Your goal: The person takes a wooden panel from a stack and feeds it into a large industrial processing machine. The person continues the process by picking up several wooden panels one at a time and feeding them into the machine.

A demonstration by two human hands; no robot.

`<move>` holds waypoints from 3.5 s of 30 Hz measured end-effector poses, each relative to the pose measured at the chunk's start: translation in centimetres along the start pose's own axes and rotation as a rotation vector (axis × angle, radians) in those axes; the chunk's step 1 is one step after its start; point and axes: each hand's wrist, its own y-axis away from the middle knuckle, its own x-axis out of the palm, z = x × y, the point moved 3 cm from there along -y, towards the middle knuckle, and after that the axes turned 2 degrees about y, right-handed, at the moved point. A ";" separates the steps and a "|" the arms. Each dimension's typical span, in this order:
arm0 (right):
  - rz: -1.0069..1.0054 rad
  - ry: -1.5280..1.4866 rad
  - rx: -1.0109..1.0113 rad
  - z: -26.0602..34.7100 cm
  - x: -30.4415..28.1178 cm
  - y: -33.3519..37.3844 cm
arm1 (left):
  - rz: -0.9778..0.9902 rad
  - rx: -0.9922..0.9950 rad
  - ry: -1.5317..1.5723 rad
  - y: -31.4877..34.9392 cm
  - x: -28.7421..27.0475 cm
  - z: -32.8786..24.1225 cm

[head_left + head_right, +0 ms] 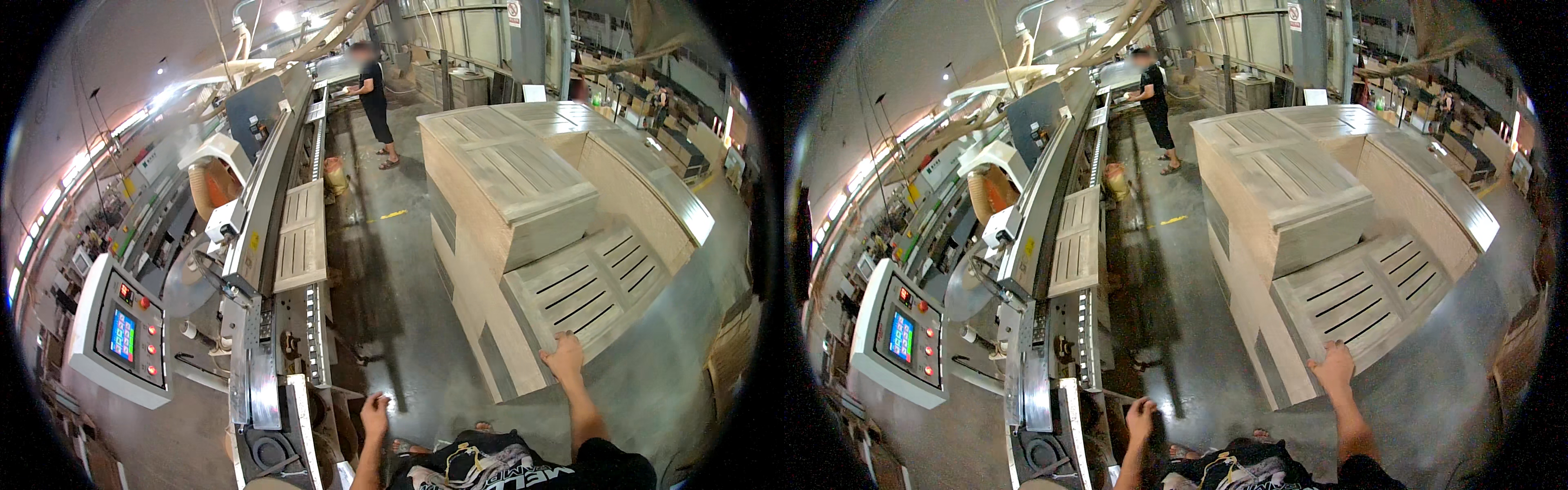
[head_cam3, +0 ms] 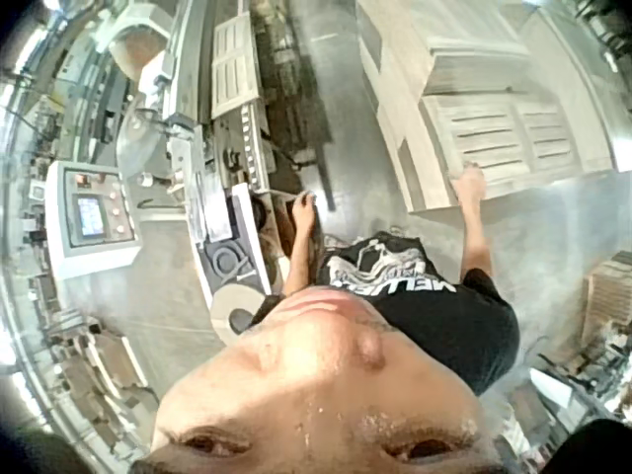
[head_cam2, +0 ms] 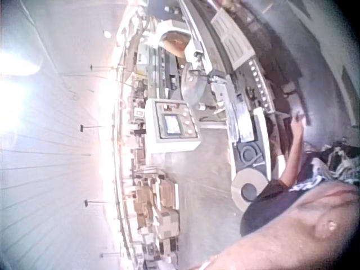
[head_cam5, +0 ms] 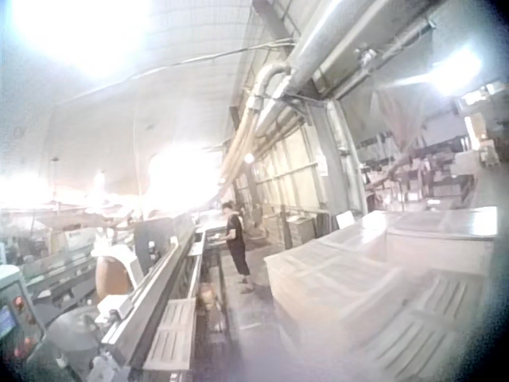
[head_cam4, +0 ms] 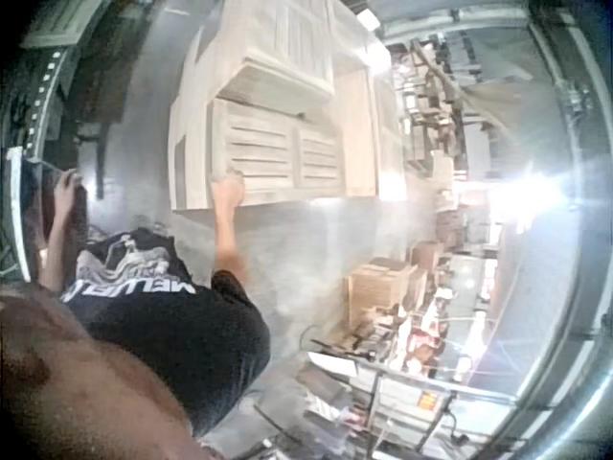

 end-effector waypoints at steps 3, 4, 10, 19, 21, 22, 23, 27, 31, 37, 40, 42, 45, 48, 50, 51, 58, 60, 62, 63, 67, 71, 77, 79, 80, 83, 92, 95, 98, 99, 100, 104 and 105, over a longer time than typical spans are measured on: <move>0.048 -0.041 0.018 -0.5 -0.2 0.3 | 0.237 -0.070 0.119 0.7 8.0 -3.2; 0.071 -0.030 0.035 -1.1 -0.1 0.4 | 0.329 -0.195 0.129 1.7 11.3 -5.6; 0.108 -0.194 -0.083 1.8 -1.5 3.8 | 0.697 -0.663 0.428 8.1 24.7 -9.7; 0.744 -0.981 0.042 -4.1 -1.2 12.2 | 0.307 -0.658 0.354 8.6 30.2 -11.1; 0.744 -1.052 0.159 -8.8 1.1 14.0 | 0.316 -0.614 0.416 9.2 29.2 -12.1; 0.746 -1.135 0.275 -11.5 2.4 15.0 | 0.268 -0.630 0.384 9.5 28.2 -12.2; 0.735 -1.108 0.272 -13.7 3.0 15.5 | 0.224 -0.647 0.354 9.4 27.3 -12.2; 0.593 -1.236 0.610 -20.8 3.6 16.7 | 0.326 -0.789 0.222 8.1 20.1 -8.9; 0.372 -1.625 0.930 -19.0 0.7 16.5 | 0.221 -0.766 0.333 8.6 14.9 -10.2; 0.269 -2.024 1.178 -12.2 2.3 16.4 | -0.007 -0.543 0.342 11.0 5.2 -11.9; 0.400 -1.927 1.300 -6.5 1.1 16.7 | -0.123 -0.434 0.257 11.5 -0.7 -6.6; 0.450 -1.801 1.417 -4.0 1.7 18.0 | -0.237 -0.374 0.119 12.9 -4.6 -4.5; 0.565 -1.779 1.391 -1.3 3.3 20.0 | -0.357 -0.301 -0.288 14.9 -9.6 -6.5; 0.697 -1.693 1.396 3.7 3.5 21.6 | -0.560 -0.364 -0.313 18.8 -15.2 -3.7; 0.871 -1.640 1.287 6.2 4.8 22.2 | -0.559 -0.403 -0.312 21.0 -18.4 -1.4; 0.875 -1.635 1.296 7.3 5.7 22.4 | -0.582 -0.416 -0.339 22.4 -19.8 -0.3; 1.156 -1.359 1.101 17.2 9.6 23.0 | -0.990 -0.345 0.003 32.1 -24.6 8.5; 1.285 -1.183 0.944 19.9 11.8 23.2 | -1.114 -0.281 0.068 34.4 -25.0 9.2; 1.312 -1.121 0.939 22.7 13.5 23.5 | -1.170 -0.567 -0.347 37.6 -25.0 8.8; 1.320 -1.072 0.936 24.0 14.3 23.5 | -1.194 -0.588 -0.353 38.0 -24.8 8.8; 1.433 -0.997 0.848 29.6 16.3 22.9 | -1.386 -0.619 -0.493 38.5 -23.1 6.5; 1.546 -0.953 0.743 35.3 18.4 22.3 | -1.440 -0.657 -0.268 38.2 -21.8 6.4; 1.652 -0.894 0.699 41.9 23.3 19.9 | -1.505 -0.717 -0.162 35.2 -19.4 7.0; 1.683 -0.902 0.644 43.2 24.1 18.7 | -1.596 -0.792 -0.271 33.8 -18.3 6.9; 1.695 -0.924 0.639 43.7 24.9 17.8 | -1.608 -0.743 -0.176 32.7 -18.0 7.0; 1.627 -1.016 0.634 44.5 28.6 14.8 | -1.634 -0.665 0.054 31.3 -17.0 7.8; 1.556 -1.162 0.869 51.4 32.9 10.6 | -1.537 -0.947 0.266 29.9 -17.3 7.2; 1.404 -0.960 0.921 52.9 31.2 11.2 | -1.421 -1.118 0.175 30.7 -18.4 7.2; 1.358 -0.887 0.924 52.8 32.1 11.3 | -1.479 -1.050 0.266 30.7 -18.6 7.3; 1.370 -0.883 0.902 52.4 32.8 11.3 | -1.474 -1.054 0.269 30.1 -18.7 7.0; 1.367 -0.882 0.902 52.2 32.8 11.2 | -1.494 -1.094 0.319 29.9 -18.7 6.8; 1.379 -0.881 0.953 52.8 32.0 10.2 | -1.539 -1.207 0.349 27.9 -18.1 4.4; 1.392 -0.898 0.978 53.3 31.5 10.0 | -1.595 -1.231 0.291 27.2 -18.3 4.0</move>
